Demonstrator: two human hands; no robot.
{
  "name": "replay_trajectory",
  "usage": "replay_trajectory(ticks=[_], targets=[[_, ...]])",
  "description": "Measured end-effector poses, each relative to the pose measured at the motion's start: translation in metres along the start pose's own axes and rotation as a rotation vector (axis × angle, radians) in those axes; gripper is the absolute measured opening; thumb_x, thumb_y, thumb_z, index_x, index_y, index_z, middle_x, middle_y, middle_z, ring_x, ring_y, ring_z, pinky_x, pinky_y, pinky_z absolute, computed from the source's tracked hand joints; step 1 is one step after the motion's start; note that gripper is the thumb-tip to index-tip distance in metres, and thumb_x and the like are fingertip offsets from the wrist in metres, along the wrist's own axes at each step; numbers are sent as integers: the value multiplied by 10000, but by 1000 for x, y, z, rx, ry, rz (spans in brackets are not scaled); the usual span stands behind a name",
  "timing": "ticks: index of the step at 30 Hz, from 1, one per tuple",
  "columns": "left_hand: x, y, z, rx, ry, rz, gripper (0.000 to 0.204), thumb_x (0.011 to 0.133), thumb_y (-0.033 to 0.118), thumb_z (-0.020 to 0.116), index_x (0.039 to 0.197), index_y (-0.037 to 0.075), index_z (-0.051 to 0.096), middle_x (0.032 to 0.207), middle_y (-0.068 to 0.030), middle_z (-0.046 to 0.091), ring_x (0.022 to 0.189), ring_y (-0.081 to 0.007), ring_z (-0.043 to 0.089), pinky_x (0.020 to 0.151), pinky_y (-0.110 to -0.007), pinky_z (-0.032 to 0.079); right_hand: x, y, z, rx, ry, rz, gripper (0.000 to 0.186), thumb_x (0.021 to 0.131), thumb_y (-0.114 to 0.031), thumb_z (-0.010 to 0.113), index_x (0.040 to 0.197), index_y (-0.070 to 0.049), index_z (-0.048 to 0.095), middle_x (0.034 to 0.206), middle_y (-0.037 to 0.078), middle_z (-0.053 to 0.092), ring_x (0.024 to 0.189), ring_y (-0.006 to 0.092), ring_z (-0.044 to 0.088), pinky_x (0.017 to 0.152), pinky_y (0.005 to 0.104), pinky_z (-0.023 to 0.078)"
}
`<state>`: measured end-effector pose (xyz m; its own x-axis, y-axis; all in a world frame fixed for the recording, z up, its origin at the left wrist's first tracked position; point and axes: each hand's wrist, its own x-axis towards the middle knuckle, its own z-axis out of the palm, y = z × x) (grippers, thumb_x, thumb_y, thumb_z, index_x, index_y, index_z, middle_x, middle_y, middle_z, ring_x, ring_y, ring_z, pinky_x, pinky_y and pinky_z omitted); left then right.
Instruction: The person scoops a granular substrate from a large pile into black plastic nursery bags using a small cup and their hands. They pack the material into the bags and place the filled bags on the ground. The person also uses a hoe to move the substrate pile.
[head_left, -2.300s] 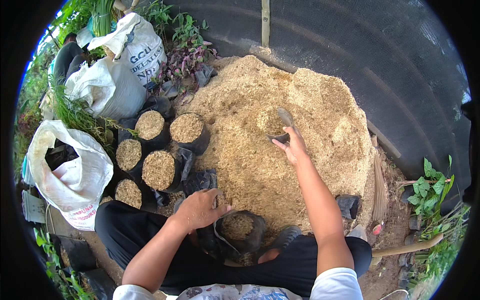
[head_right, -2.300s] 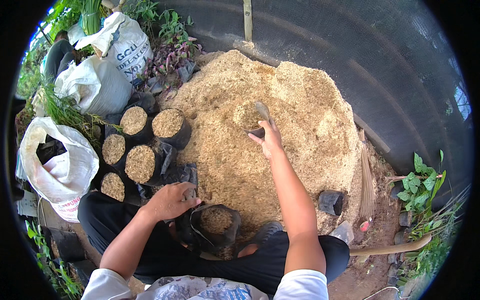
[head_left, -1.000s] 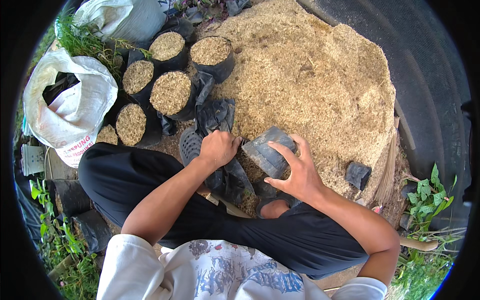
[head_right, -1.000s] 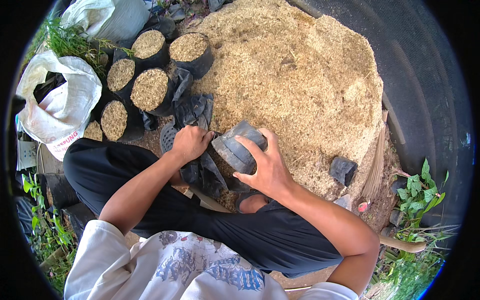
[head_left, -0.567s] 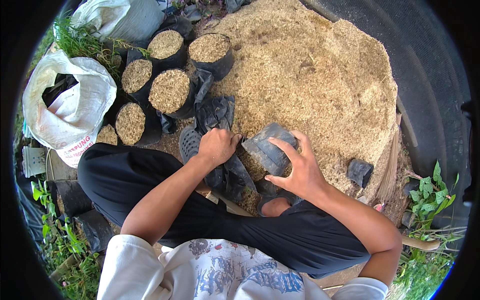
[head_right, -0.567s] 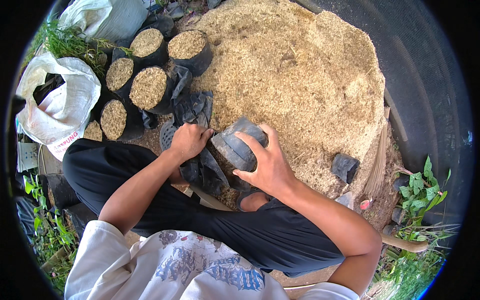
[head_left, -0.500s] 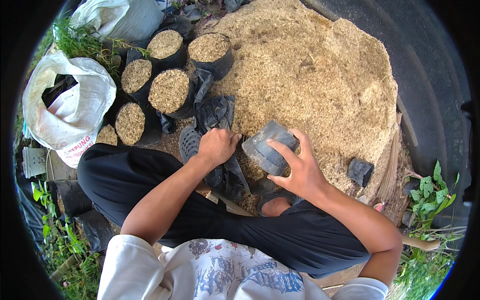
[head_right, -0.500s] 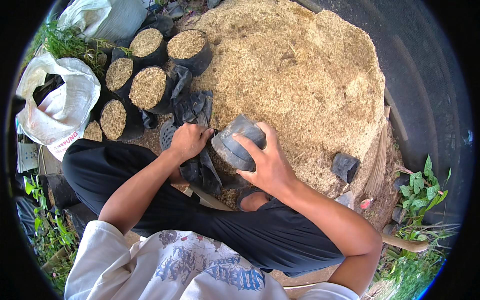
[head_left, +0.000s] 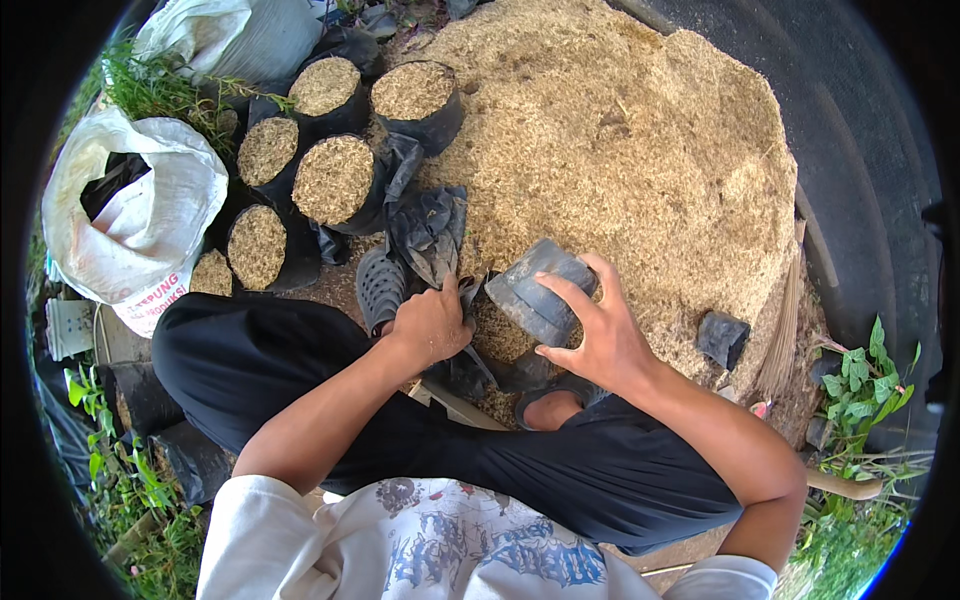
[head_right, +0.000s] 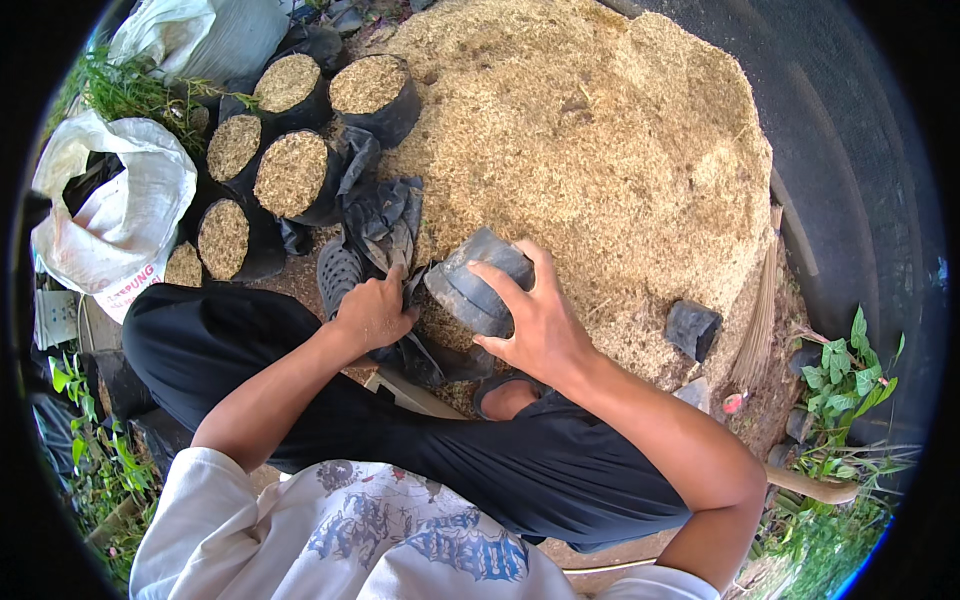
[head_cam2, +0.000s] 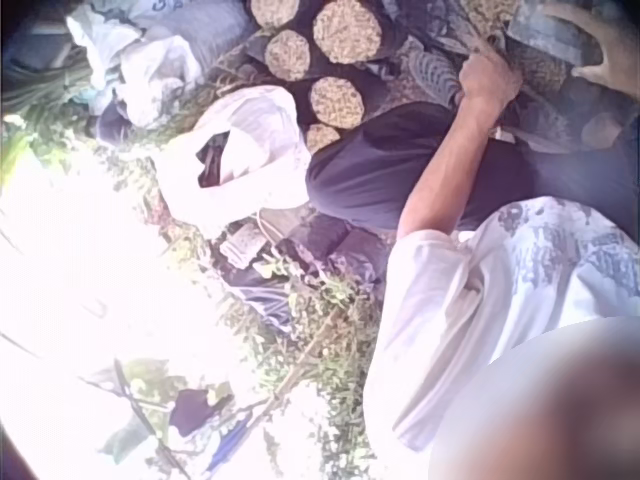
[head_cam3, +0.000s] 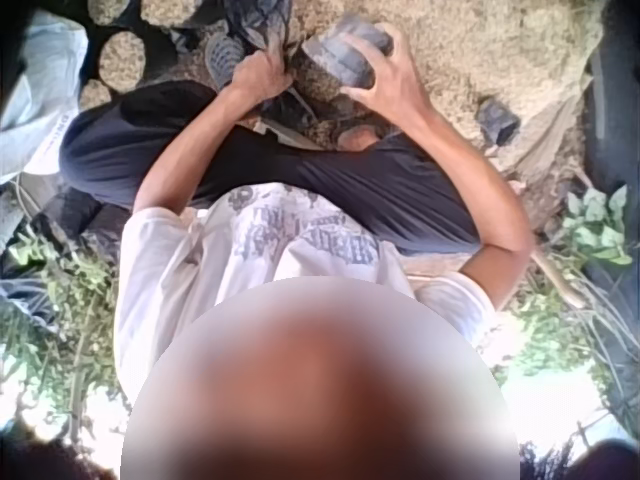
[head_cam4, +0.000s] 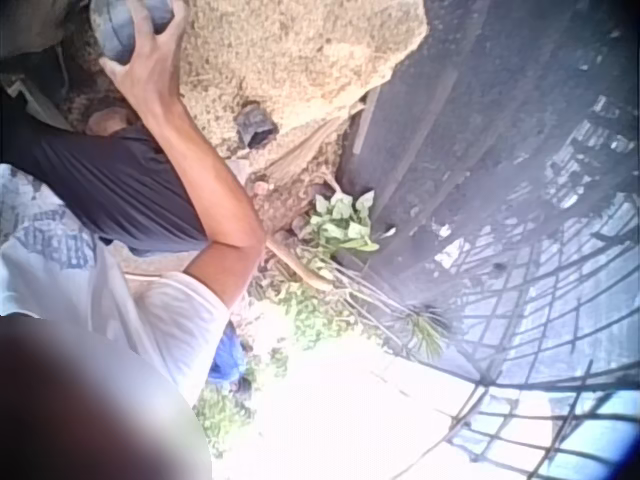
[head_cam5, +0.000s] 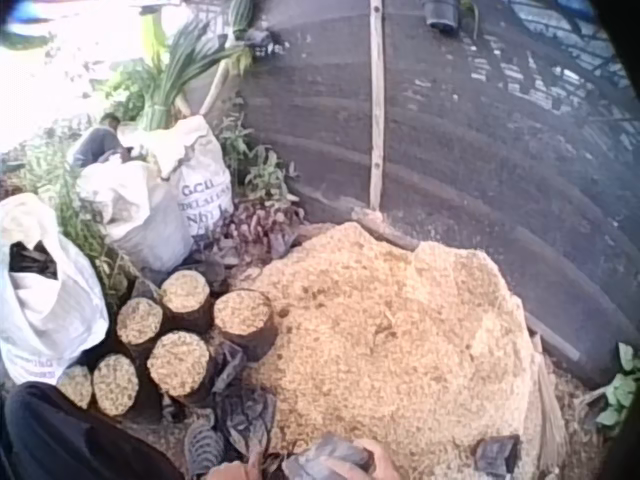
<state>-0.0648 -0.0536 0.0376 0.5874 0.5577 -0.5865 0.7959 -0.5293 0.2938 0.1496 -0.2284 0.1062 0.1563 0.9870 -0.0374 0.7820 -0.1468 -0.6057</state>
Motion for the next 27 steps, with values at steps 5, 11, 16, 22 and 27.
replay_trajectory(ticks=[5, 11, 16, 22, 27], targets=[[-1, -5, 15, -18, -95, -6, 823, 909, 259, 730, 1608, -50, 425, 1070, -347, 780, 1030, -512, 777, 924, -585, 620, 1, 4, 3, 18, 18, -24, 971, 702, -204, 1044, 1560, -247, 590, 1584, 274, 351, 1359, 525, 590, 1140, 540, 593], [21, -23, 6, -176, -5, -14, 798, 887, 132, 678, 1615, -72, 421, 800, -256, 784, 766, -382, 814, 911, -508, 639, 5, 12, -4, 35, 69, -63, 990, 672, -229, 1059, 1552, -260, 607, 1588, 252, 363, 1395, 495, 561, 1150, 546, 573], [20, -17, 5, -164, -56, -12, 749, 902, 128, 647, 1592, -88, 450, 793, -269, 778, 691, -365, 804, 875, -477, 654, 10, 57, -5, 122, 197, 115, 931, 790, -285, 989, 1599, -182, 540, 1563, 237, 410, 1439, 412, 540, 1163, 516, 590], [20, -15, 0, -298, -114, -38, 594, 879, 135, 709, 1381, -127, 531, 1062, -401, 756, 1079, -548, 753, 974, -577, 613, 10, 164, 8, 521, 416, 800, 1047, 920, -457, 896, 1692, -42, 323, 1550, 269, 491, 1439, 404, 558, 1161, 520, 523], [20, -16, 4, -339, -110, 46, 664, 891, 180, 739, 1408, -147, 481, 1021, -421, 745, 1065, -561, 748, 981, -574, 608, -10, 206, 3, 405, 362, 1057, 1130, 950, -535, 847, 1732, -11, 222, 1583, 295, 475, 1480, 447, 521, 1325, 523, 390]])
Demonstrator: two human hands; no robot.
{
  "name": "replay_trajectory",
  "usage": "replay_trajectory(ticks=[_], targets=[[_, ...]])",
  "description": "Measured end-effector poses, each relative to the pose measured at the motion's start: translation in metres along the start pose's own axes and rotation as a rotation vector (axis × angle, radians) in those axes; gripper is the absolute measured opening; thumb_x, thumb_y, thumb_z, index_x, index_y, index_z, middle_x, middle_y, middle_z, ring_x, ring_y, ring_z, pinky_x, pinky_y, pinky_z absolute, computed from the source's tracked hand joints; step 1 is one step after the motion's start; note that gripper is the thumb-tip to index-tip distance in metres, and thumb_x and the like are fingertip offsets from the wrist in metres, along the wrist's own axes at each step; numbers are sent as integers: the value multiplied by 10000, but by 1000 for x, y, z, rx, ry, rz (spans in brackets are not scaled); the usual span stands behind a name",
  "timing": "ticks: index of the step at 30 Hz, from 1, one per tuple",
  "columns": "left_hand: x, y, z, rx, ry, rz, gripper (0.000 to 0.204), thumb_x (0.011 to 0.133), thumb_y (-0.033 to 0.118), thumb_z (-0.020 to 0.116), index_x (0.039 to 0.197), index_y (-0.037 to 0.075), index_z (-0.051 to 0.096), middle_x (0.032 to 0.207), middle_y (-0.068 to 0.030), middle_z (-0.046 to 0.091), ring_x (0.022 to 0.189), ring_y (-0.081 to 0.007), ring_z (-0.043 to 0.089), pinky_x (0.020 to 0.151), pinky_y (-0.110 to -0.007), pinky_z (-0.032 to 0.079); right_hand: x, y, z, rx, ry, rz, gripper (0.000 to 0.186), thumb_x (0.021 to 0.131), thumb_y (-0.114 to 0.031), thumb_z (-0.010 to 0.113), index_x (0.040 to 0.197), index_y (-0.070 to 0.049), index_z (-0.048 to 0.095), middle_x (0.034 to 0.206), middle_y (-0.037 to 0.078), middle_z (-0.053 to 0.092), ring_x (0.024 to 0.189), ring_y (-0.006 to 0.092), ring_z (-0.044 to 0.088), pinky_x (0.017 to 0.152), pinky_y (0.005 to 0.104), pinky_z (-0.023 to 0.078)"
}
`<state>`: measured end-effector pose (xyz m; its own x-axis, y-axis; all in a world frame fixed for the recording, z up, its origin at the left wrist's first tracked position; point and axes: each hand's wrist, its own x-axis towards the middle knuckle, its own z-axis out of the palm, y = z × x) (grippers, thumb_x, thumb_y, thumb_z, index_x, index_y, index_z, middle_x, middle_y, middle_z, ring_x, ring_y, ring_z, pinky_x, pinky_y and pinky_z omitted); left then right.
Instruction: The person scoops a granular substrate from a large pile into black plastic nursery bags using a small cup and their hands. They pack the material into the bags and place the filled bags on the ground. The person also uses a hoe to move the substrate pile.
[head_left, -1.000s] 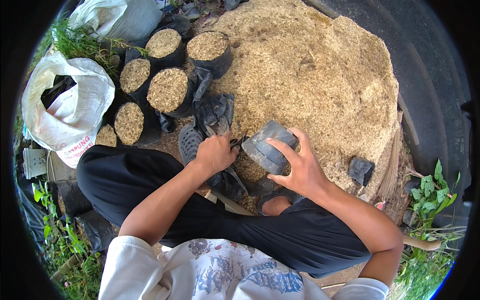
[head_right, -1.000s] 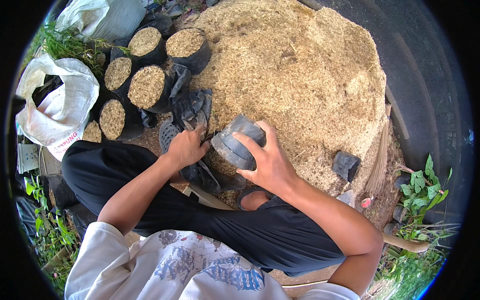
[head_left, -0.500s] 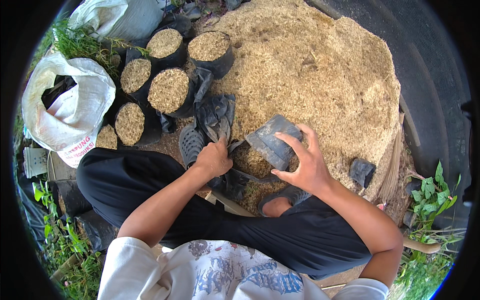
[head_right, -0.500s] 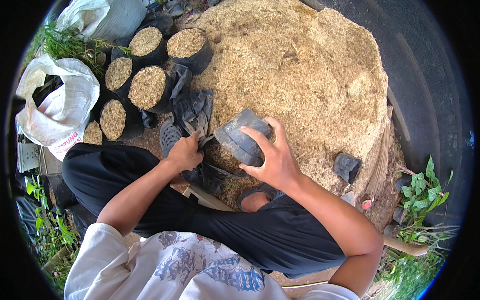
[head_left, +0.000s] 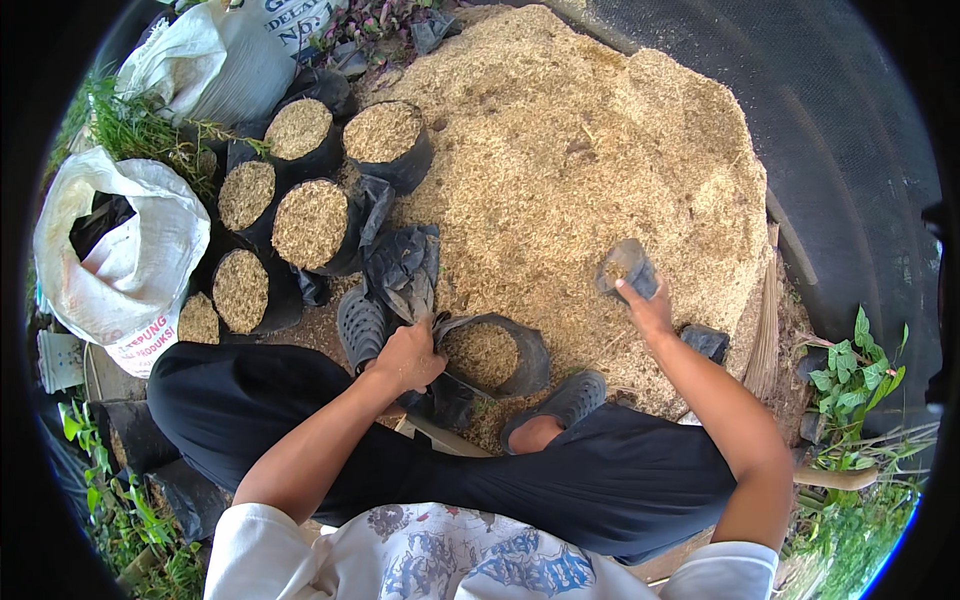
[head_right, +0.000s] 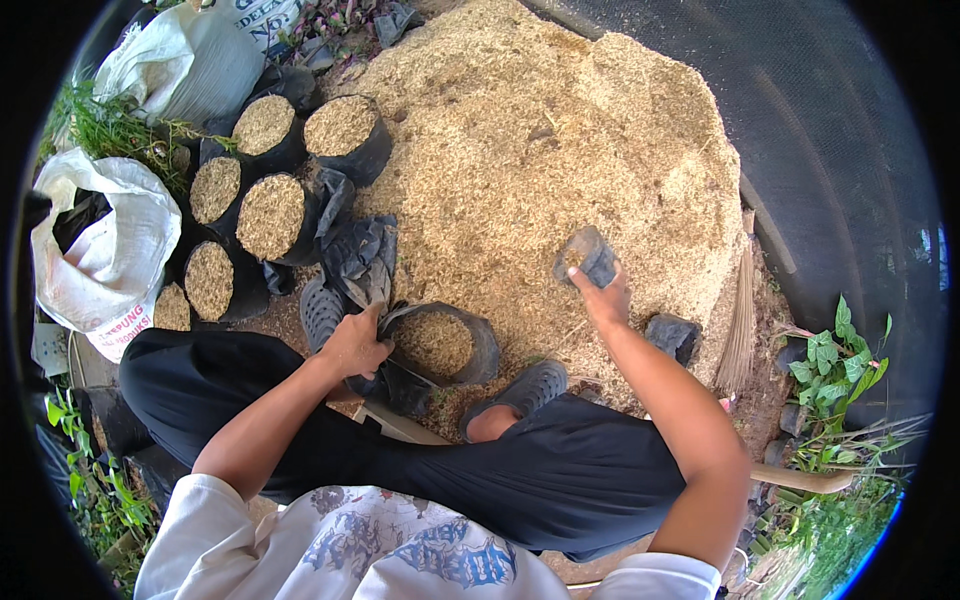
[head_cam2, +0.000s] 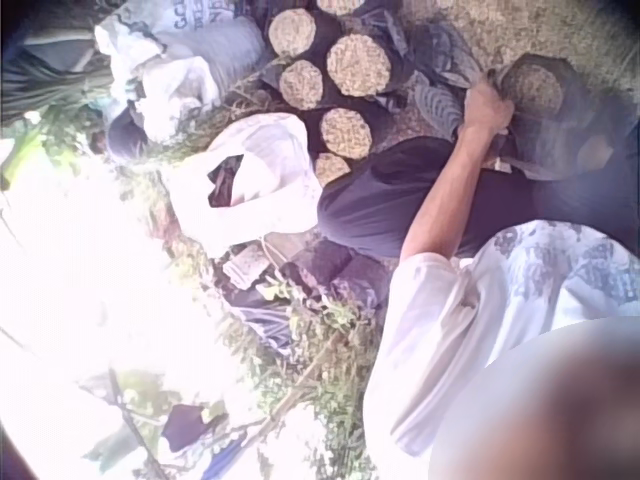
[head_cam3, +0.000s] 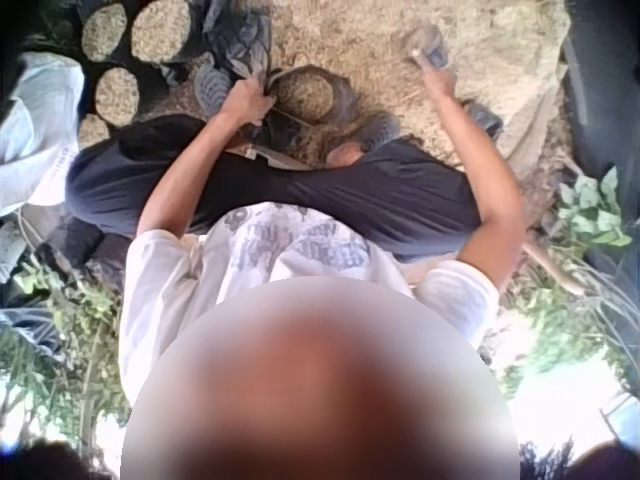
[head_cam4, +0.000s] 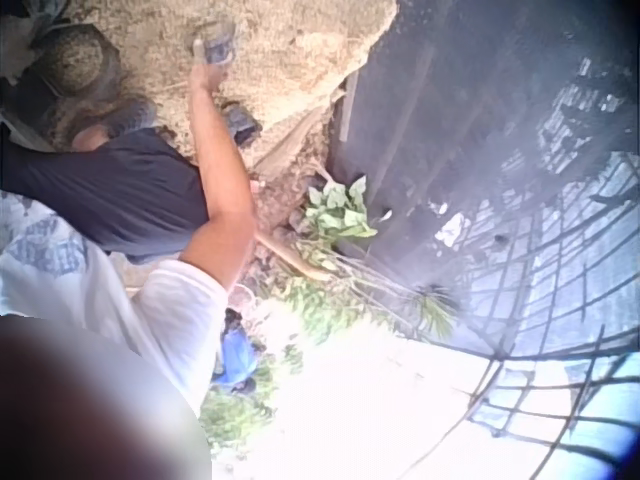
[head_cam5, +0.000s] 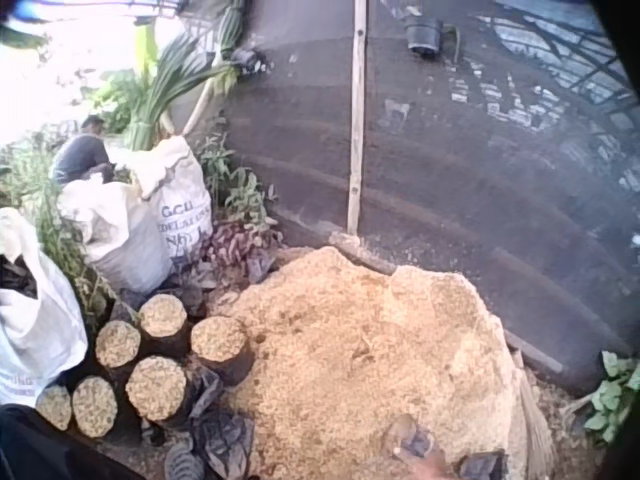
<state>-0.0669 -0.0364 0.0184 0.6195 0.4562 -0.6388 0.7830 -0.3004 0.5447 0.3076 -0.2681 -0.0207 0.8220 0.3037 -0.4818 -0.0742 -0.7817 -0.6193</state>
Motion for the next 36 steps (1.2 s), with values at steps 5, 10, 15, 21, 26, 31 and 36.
replay_trajectory(ticks=[5, 10, 15, 21, 26, 31, 36], targets=[[-5, -3, 2, 117, 29, -26, 693, 1004, 286, 712, 1490, -163, 505, 843, -275, 793, 710, -362, 815, 790, -467, 667, -34, -11, 23, -428, 86, -57, 953, 980, -493, 833, 1626, 16, 352, 1527, 270, 460, 1413, 361, 554, 1174, 522, 509], [-6, 5, 4, 263, -50, -219, 567, 1038, 443, 656, 923, -93, 798, 838, -213, 818, 822, -404, 825, 868, -486, 663, -89, -44, 47, -478, -341, -275, 845, 1014, -518, 785, 1534, 48, 432, 1363, 253, 622, 1264, 392, 662, 1068, 525, 561], [-1, 10, -1, 172, -116, -240, 462, 1016, 357, 664, 802, -26, 810, 749, -157, 808, 777, -329, 836, 845, -447, 677, -127, -53, 68, -777, -684, -516, 668, 1016, -399, 806, 1437, 40, 531, 1077, 216, 772, 1101, 332, 785, 900, 507, 643], [-7, 9, -23, 190, -67, -134, 391, 961, 278, 681, 761, -34, 806, 701, -176, 782, 783, -334, 834, 832, -449, 680, -115, -71, 58, -314, -839, -287, 297, 1028, -68, 712, 1273, 68, 617, 919, 173, 800, 709, 204, 801, 646, 345, 672], [-20, 19, -17, 356, -9, -50, 431, 959, 332, 712, 871, -79, 809, 744, -225, 782, 869, -402, 827, 863, -488, 669, -106, -97, 37, -585, -736, -383, 372, 995, -59, 736, 1335, 39, 621, 769, 55, 708, 737, 180, 782, 673, 372, 616], [-17, 35, -13, 208, -88, -114, 437, 973, 342, 714, 921, -82, 810, 886, -285, 798, 945, -455, 814, 897, -518, 658, -107, -105, 26, -432, -615, -498, 354, 934, -60, 776, 1262, 5, 658, 802, 99, 737, 736, 232, 732, 722, 421, 573], [-23, 52, 2, 265, 83, 65, 472, 992, 360, 703, 818, -72, 780, 818, -273, 771, 864, -460, 795, 887, -516, 649, -103, -103, 20, -369, -512, -638, 350, 909, -39, 774, 1239, -14, 660, 759, 103, 701, 693, 252, 708, 707, 431, 559]])
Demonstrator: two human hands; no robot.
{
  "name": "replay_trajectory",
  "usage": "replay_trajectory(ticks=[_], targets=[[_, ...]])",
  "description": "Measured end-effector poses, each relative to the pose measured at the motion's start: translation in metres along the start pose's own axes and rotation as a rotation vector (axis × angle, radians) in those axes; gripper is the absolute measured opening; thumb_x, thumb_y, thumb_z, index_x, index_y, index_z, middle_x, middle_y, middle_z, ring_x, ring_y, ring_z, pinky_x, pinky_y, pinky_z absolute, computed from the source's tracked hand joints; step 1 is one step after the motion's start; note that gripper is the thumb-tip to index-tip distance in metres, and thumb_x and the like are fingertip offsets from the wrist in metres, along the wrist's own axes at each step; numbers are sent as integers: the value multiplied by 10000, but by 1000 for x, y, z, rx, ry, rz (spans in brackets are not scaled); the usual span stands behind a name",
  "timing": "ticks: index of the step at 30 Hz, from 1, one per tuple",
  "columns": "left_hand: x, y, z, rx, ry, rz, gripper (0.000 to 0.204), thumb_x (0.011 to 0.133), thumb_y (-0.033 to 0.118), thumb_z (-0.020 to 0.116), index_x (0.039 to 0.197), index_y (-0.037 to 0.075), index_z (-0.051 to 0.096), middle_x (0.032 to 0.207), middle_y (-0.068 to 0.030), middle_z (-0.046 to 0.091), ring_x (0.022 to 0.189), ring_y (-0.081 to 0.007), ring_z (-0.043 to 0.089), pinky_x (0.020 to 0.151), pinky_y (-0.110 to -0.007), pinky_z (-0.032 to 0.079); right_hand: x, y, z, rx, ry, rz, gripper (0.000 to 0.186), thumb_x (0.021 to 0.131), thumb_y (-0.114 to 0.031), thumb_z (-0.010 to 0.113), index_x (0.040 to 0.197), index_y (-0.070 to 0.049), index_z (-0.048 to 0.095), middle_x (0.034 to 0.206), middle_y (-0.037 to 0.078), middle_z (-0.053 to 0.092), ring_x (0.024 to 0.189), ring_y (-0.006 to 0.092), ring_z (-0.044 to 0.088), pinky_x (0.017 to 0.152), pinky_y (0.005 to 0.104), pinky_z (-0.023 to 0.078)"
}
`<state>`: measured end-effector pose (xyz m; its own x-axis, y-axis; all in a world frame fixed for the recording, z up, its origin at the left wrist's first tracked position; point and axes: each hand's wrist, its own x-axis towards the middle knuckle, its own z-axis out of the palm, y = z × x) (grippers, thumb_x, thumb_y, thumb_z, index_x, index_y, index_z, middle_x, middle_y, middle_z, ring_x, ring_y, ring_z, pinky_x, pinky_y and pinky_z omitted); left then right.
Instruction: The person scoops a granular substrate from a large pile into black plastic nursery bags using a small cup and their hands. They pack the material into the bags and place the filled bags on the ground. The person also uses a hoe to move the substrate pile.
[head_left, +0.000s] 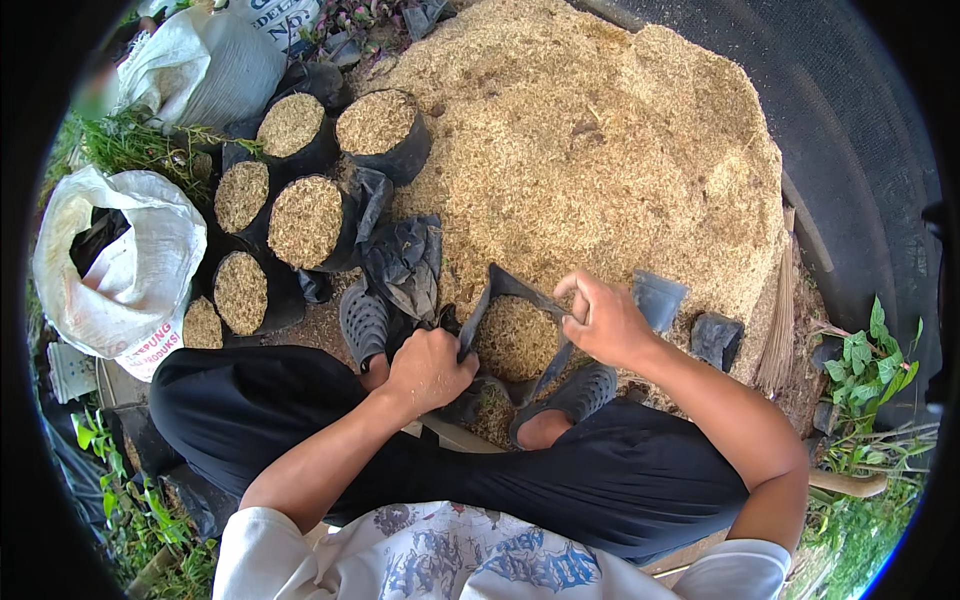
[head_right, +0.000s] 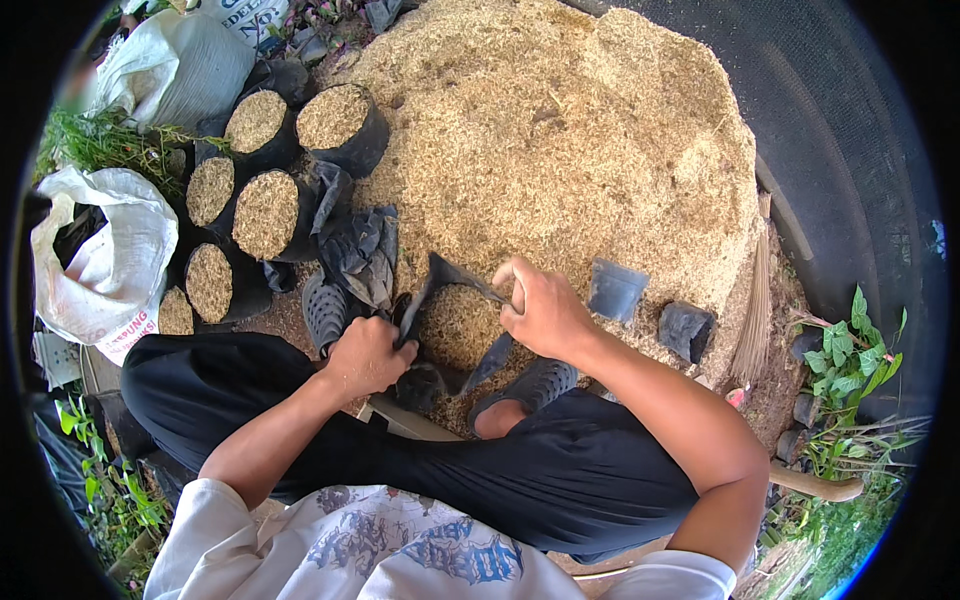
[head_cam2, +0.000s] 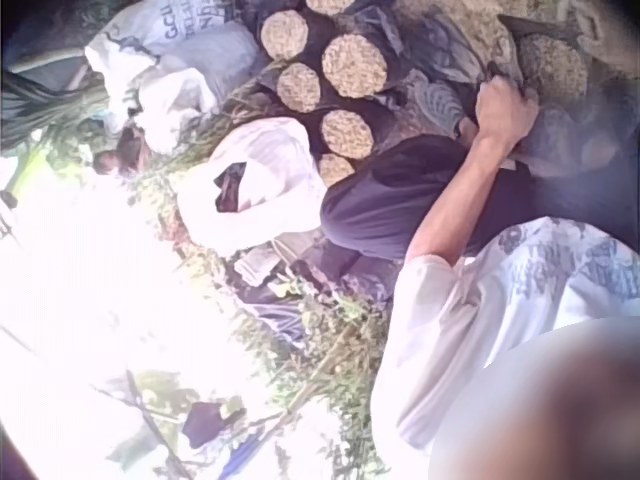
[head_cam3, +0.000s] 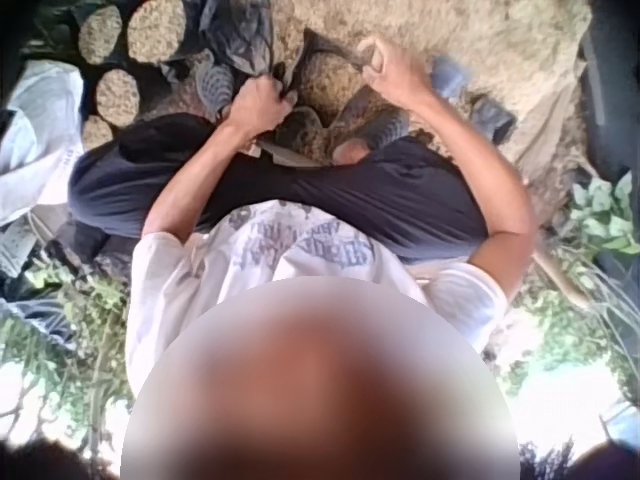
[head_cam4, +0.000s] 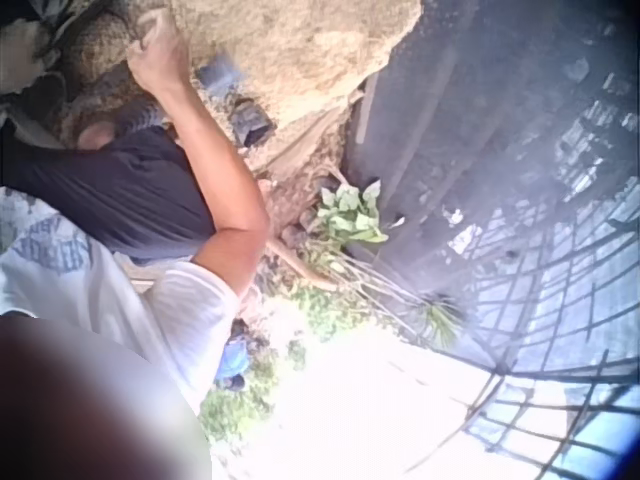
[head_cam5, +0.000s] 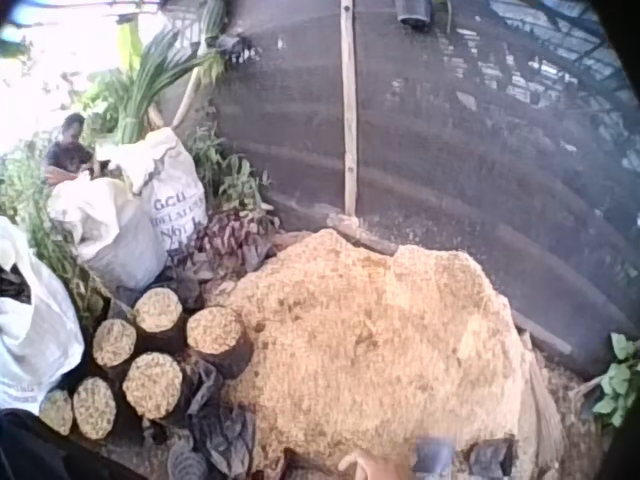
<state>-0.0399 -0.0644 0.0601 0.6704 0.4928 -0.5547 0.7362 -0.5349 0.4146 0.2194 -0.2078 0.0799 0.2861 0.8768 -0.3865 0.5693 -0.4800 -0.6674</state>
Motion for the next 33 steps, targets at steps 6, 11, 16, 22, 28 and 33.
replay_trajectory(ticks=[6, 11, 16, 22, 28, 33], targets=[[23, 2, 5, -332, -135, -108, 463, 997, 346, 680, 837, -74, 794, 727, -250, 756, 841, -459, 794, 885, -527, 646, 9, 5, -9, -132, -2, 172, 405, 931, -37, 757, 1322, -1, 657, 768, 89, 694, 699, 229, 705, 723, 435, 570], [27, 4, 15, -175, 10, -5, 454, 1019, 329, 667, 790, -50, 771, 684, -192, 746, 766, -379, 792, 852, -484, 646, 9, 12, -20, -9, 69, 20, 407, 970, -76, 763, 1351, 13, 653, 796, 102, 721, 763, 252, 739, 799, 449, 593], [30, 1, 20, -241, 11, 30, 498, 1046, 340, 657, 727, -36, 724, 619, -150, 725, 694, -360, 788, 770, -475, 640, 17, 31, -26, -238, -68, 217, 498, 1063, -281, 753, 1485, -48, 625, 1002, 150, 800, 801, 252, 772, 902, 457, 640], [20, 11, 19, -38, 48, 71, 542, 1036, 467, 675, 828, -20, 791, 783, -276, 758, 850, -490, 779, 825, -557, 637, 20, 112, -67, -383, 199, 482, 666, 1134, -598, 534, 1582, -106, 567, 1436, 239, 653, 1199, 330, 715, 944, 464, 663], [17, 25, 4, 40, 86, 47, 720, 1077, 640, 581, 854, -11, 792, 806, -300, 753, 866, -513, 773, 799, -572, 631, -12, 179, -70, 450, -103, 1006, 965, 1071, -853, 189, 1812, -240, 103, 1851, 247, 100, 1623, 562, 298, 1067, 647, 617], [21, 24, -4, 0, 98, -13, 753, 1089, 678, 537, 885, -1, 791, 811, -272, 762, 901, -496, 778, 825, -577, 619, 5, 170, -26, 804, -169, 968, 1093, 1014, -854, 463, 1804, -227, 43, 1828, 264, 135, 1617, 530, 312, 1063, 636, 618]])
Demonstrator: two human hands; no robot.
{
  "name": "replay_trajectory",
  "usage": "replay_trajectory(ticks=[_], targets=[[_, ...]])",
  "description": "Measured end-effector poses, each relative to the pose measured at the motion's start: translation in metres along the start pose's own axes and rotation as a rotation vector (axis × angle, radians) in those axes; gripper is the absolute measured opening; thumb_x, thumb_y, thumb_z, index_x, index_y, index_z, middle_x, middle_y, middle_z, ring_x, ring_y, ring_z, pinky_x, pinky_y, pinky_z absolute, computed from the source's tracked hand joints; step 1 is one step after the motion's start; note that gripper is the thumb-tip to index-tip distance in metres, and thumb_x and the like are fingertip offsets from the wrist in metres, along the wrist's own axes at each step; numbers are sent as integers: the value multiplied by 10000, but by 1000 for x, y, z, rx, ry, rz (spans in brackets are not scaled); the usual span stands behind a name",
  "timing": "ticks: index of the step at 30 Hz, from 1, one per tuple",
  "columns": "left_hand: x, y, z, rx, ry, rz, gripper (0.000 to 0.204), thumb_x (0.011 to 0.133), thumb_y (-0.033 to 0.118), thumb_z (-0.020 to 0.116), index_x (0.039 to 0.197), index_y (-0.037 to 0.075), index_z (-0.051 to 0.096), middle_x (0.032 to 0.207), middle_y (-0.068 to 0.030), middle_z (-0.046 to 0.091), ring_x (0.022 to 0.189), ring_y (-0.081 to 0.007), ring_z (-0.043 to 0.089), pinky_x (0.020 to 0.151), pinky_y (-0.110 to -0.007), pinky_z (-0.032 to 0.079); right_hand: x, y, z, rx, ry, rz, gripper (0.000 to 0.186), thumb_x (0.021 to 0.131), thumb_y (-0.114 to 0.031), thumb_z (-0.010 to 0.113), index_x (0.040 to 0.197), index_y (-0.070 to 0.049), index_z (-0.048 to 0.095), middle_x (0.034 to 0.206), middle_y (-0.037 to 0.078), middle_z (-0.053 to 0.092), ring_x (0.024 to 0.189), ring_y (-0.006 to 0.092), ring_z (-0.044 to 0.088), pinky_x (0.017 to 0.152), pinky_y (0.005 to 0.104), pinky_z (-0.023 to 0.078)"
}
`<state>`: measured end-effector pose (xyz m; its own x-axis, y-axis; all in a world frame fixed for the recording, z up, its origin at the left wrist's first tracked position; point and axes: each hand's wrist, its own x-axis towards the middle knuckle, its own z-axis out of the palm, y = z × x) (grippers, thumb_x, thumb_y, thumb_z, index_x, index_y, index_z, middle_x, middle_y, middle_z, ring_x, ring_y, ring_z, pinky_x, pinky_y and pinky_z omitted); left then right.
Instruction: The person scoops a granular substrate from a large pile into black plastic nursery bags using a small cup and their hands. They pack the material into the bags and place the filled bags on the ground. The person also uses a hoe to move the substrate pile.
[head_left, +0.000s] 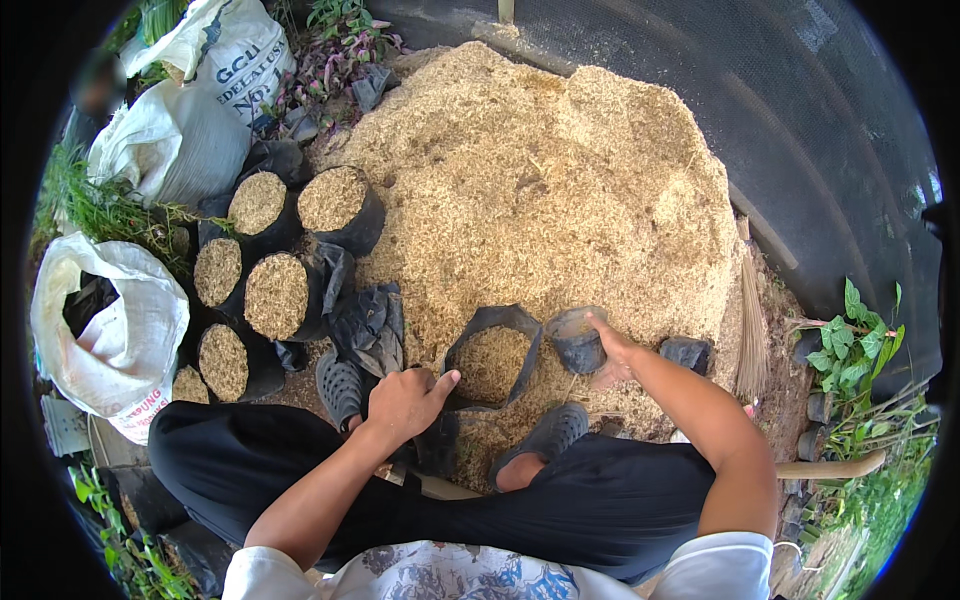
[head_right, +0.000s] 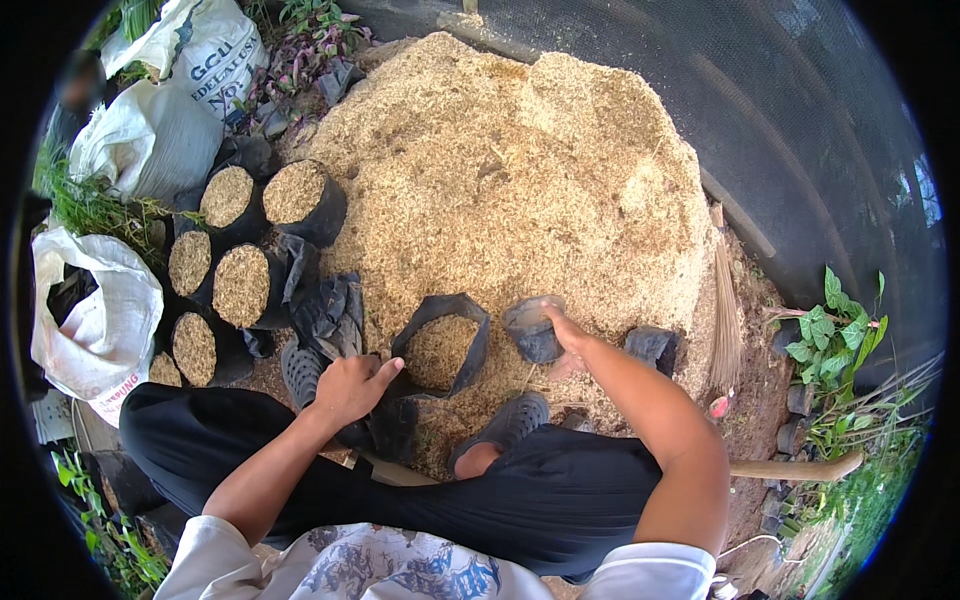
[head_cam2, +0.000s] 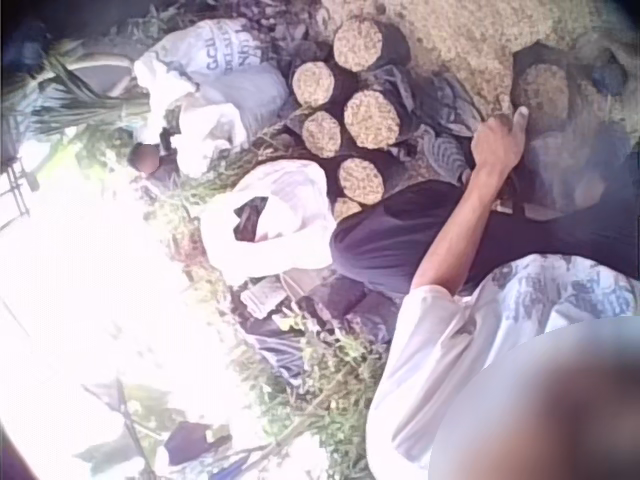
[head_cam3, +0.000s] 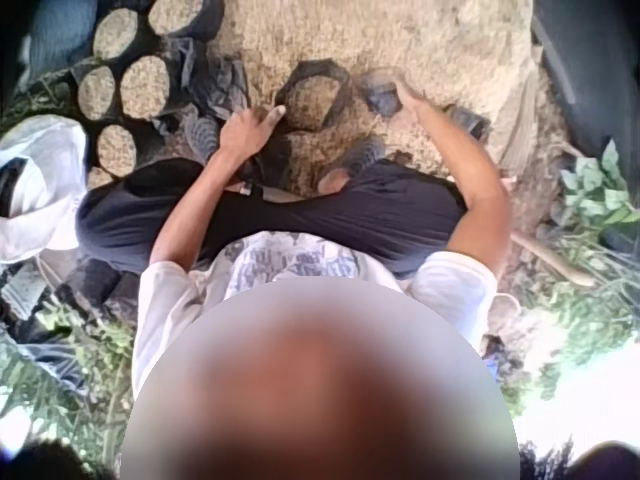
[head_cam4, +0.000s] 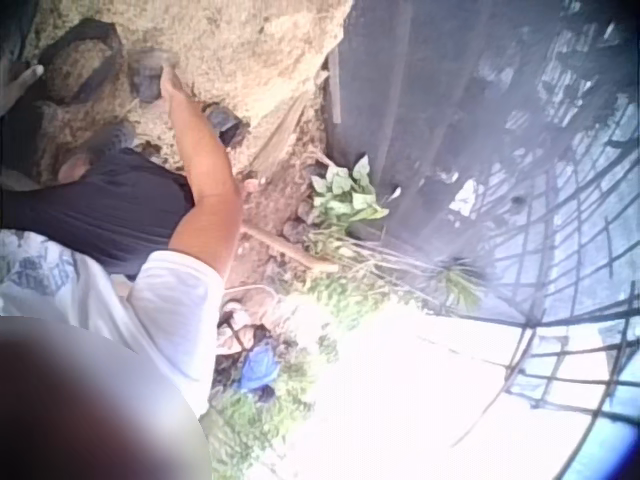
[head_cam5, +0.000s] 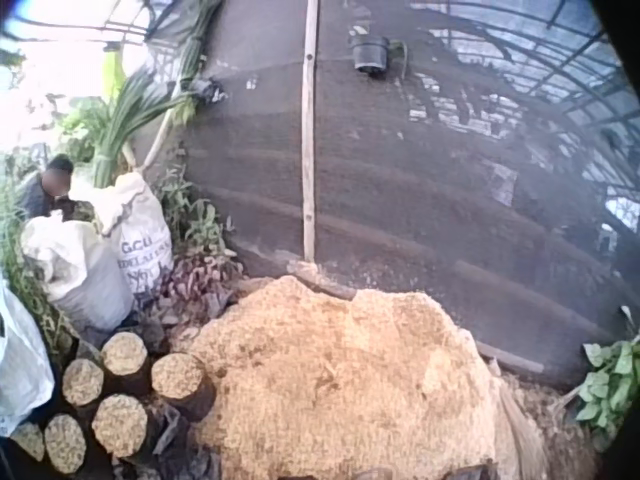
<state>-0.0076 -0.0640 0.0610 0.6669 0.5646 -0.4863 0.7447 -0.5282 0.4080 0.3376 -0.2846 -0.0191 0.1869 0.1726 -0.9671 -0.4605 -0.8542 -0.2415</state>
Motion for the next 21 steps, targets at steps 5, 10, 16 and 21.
replay_trajectory(ticks=[5, 10, 16, 21], targets=[[-2, -4, -11, -65, -27, -37, 690, 1080, 669, 573, 941, 22, 769, 846, -244, 766, 910, -482, 770, 807, -568, 596, -1, -22, 14, -195, 309, -358, 1070, 987, -678, 711, 1773, -159, 204, 1746, 304, 306, 1517, 467, 508, 1124, 611, 583], [-2, -5, -14, -127, 4, -22, 548, 1052, 584, 684, 1032, 40, 746, 834, -204, 767, 891, -436, 784, 786, -538, 597, -25, -69, -9, -593, 770, -655, 1024, 903, -488, 875, 1737, -239, 336, 1593, 286, 348, 1397, 446, 578, 1162, 609, 542], [19, -3, -5, -97, 100, 45, 399, 1016, 412, 756, 1138, 36, 700, 942, -206, 778, 887, -454, 783, 785, -546, 621, -11, -145, -28, -734, 1018, -1009, 1009, 805, -364, 962, 1682, -265, 472, 1562, 261, 347, 1424, 486, 507, 1216, 552, 501], [34, 0, -4, -87, 91, 94, 333, 991, 309, 770, 1166, 34, 698, 993, -227, 784, 892, -463, 779, 766, -545, 630, 45, -229, -40, -796, 1120, -1084, 1028, 742, -342, 1015, 1648, -285, 533, 1515, 211, 417, 1393, 457, 535, 1194, 567, 515]])
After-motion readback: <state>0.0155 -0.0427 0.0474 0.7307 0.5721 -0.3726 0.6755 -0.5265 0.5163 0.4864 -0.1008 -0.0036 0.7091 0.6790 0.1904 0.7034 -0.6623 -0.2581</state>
